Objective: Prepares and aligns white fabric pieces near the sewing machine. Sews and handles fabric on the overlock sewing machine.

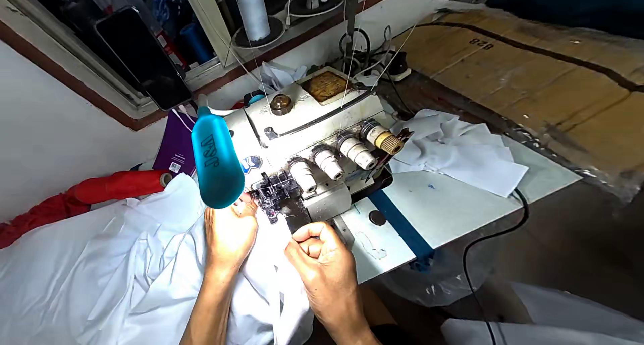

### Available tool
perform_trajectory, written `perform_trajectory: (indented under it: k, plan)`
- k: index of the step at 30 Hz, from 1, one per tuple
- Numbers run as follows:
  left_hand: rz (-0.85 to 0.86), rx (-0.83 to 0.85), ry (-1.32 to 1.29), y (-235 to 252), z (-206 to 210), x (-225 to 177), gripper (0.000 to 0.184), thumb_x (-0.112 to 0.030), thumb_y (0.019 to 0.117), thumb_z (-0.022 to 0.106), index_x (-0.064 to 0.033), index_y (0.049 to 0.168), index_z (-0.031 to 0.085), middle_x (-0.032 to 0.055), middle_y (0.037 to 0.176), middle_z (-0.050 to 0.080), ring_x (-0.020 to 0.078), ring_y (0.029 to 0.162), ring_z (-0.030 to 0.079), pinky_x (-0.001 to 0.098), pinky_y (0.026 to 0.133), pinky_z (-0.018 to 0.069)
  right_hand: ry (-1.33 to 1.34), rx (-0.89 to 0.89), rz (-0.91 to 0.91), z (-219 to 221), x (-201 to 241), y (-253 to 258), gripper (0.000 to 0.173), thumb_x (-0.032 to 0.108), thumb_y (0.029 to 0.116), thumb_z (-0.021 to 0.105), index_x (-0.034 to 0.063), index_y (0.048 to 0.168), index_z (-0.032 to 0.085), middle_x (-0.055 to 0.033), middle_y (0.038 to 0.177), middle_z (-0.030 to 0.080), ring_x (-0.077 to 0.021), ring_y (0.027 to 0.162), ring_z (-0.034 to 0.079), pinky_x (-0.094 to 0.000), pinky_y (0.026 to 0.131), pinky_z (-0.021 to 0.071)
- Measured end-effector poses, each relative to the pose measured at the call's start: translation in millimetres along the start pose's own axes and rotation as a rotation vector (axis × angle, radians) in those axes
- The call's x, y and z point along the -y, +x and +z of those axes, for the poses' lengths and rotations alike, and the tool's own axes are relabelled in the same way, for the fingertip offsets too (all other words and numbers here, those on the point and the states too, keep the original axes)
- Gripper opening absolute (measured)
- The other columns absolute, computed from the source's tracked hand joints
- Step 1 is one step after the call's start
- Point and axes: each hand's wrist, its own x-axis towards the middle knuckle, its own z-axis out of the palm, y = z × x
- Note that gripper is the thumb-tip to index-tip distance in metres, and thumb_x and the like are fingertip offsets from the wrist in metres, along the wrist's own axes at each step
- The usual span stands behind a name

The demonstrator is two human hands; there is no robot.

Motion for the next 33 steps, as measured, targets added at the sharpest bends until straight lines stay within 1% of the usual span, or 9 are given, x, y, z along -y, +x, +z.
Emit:
perform_trajectory:
  k: [9,12,14,19,21,23,27,29,33]
  plan:
    - [0.258,-0.053,0.017,-2.7,-14.6,13.9,0.004,-0.014,0.0858,0.071,-0.0128,0.087,0.068,-0.0015,0.087,0.066,0.0114,0.084,0.063,0.0349,0.075,0.0520,-0.072,-0.025,-0.037,3.5,1.1,5.4,0.011,0.012,0.0835,0.072,0.0102,0.094,0.067,0.0105,0.054,0.051,0.0000,0.044,0.046,-0.0183,0.044,0.0403]
    - [0.667,0.000,0.051,-49.1,-40.7,21.4,0.033,-0.041,0.0911,0.067,-0.0119,0.103,0.075,0.0063,0.113,0.073,0.0208,0.115,0.064,0.0413,0.101,0.0498,-0.087,0.013,-0.058,1.5,1.7,8.0,0.015,0.014,0.0852,0.072,0.0090,0.100,0.070,0.0113,0.053,0.050,0.0000,0.044,0.044,-0.0188,0.044,0.0402]
    - [0.772,0.163,0.088,-80.7,-50.1,27.1,0.055,-0.062,0.0877,0.070,-0.0153,0.117,0.072,0.0104,0.124,0.069,0.0246,0.121,0.061,0.0435,0.102,0.0487,-0.125,0.050,-0.069,-1.6,3.2,9.9,0.018,0.017,0.0866,0.071,0.0087,0.102,0.073,0.0116,0.054,0.049,0.0004,0.044,0.043,-0.0191,0.046,0.0391]
    - [0.990,-0.069,0.245,-85.9,-42.6,27.7,0.020,-0.012,0.0969,0.053,-0.0162,0.096,0.073,0.0088,0.115,0.073,0.0252,0.116,0.065,0.0342,0.099,0.0527,-0.463,0.062,-0.228,-12.5,14.6,14.4,0.016,0.026,0.0867,0.070,0.0174,0.096,0.079,0.0099,0.065,0.062,-0.0026,0.056,0.055,-0.0259,0.054,0.0473]
    - [0.932,0.039,0.171,-80.7,-61.9,1.3,0.023,-0.022,0.1022,0.054,-0.0129,0.090,0.072,0.0048,0.103,0.075,0.0206,0.111,0.068,0.0338,0.098,0.0545,-0.519,0.101,-0.383,-19.5,21.5,20.6,0.016,0.019,0.0867,0.068,0.0160,0.095,0.081,0.0033,0.089,0.072,-0.0073,0.074,0.065,-0.0286,0.066,0.0549]
    - [0.784,0.145,0.091,-70.6,-84.5,-27.3,0.032,-0.034,0.1024,0.057,-0.0105,0.084,0.072,0.0009,0.079,0.069,0.0106,0.080,0.068,0.0282,0.074,0.0560,-0.482,0.286,-0.416,-25.3,26.0,33.4,0.024,0.013,0.0913,0.060,0.0158,0.104,0.080,0.0012,0.108,0.075,-0.0085,0.092,0.069,-0.0299,0.081,0.0573]
    - [0.439,0.250,-0.032,-39.1,-125.4,-57.1,0.022,-0.042,0.0916,0.070,-0.0205,0.098,0.067,-0.0104,0.077,0.068,0.0025,0.069,0.065,0.0260,0.060,0.0549,-0.475,0.524,-0.388,-24.2,25.3,52.9,0.037,0.020,0.0854,0.065,0.0169,0.121,0.076,-0.0035,0.088,0.071,-0.0160,0.079,0.064,-0.0393,0.075,0.0535]
    - [0.454,0.208,0.053,-29.7,-136.2,-53.4,0.055,-0.056,0.0732,0.081,-0.0243,0.114,0.060,-0.0129,0.087,0.067,0.0012,0.080,0.065,0.0258,0.069,0.0565,-0.440,0.517,-0.401,-22.6,21.7,55.9,0.033,0.024,0.0868,0.070,0.0150,0.118,0.076,-0.0041,0.084,0.071,-0.0163,0.073,0.063,-0.0401,0.072,0.0535]
    - [0.590,-0.006,0.404,-28.1,-135.7,-35.6,0.075,-0.012,0.0662,0.078,0.0015,0.135,0.052,0.0214,0.109,0.065,0.0374,0.092,0.067,0.0571,0.075,0.0550,-0.359,0.494,-0.438,-19.6,14.1,59.1,0.027,0.022,0.0893,0.068,0.0114,0.113,0.077,-0.0037,0.082,0.072,-0.0136,0.069,0.063,-0.0371,0.069,0.0532]
